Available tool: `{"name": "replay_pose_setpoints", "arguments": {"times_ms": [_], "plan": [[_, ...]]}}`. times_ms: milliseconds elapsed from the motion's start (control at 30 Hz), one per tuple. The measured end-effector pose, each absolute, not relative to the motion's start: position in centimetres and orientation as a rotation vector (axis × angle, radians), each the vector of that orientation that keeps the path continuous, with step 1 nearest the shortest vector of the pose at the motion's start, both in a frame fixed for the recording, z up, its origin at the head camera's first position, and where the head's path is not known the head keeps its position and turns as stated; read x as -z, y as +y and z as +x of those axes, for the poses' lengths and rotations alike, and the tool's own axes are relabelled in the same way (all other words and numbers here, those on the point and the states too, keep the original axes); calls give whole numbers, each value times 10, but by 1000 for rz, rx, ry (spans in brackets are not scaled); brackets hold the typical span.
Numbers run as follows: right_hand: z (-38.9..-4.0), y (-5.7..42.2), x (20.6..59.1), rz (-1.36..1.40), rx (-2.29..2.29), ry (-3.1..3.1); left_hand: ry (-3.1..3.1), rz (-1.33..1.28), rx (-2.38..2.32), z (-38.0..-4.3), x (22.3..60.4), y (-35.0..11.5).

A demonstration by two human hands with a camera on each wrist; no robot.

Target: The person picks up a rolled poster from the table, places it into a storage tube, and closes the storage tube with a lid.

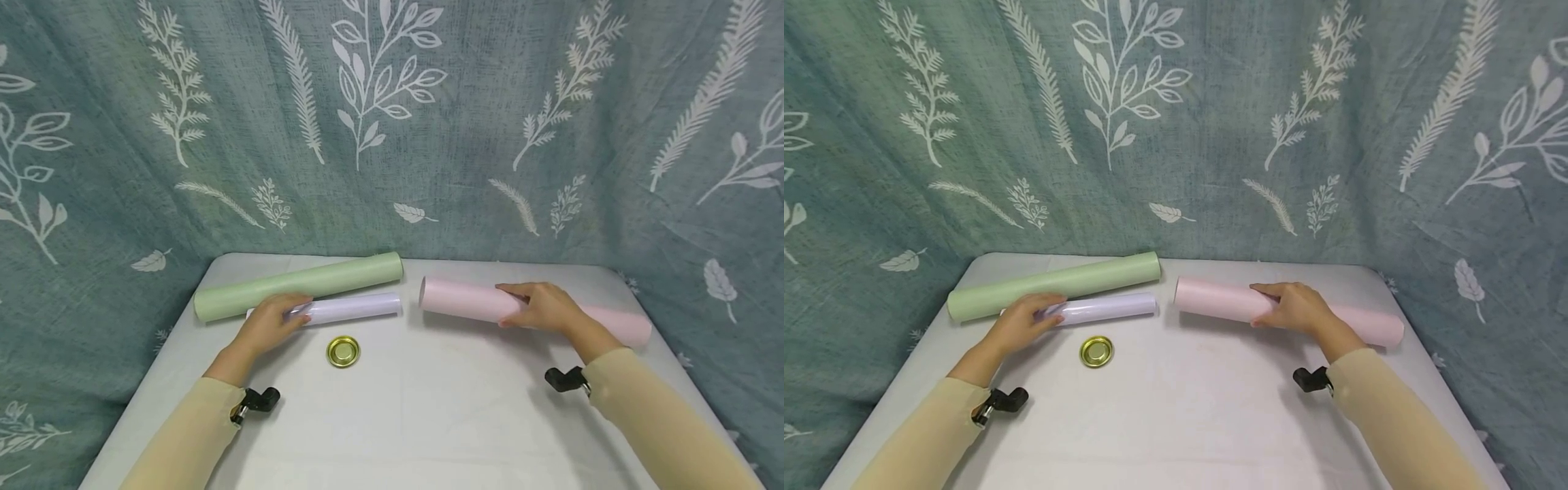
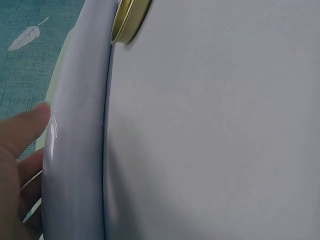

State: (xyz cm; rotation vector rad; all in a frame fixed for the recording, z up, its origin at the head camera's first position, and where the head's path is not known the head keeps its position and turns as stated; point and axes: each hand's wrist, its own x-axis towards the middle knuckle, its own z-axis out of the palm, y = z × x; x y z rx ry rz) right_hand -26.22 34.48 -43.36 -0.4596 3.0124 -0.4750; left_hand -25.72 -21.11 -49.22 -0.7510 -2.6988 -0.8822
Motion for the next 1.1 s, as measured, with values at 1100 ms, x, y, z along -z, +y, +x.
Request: {"name": "replay_pose_setpoints", "arguments": {"times_ms": [1100], "plan": [[-243, 339, 428, -629, 549, 2940, -2879, -613, 901, -247, 489, -212]]}}
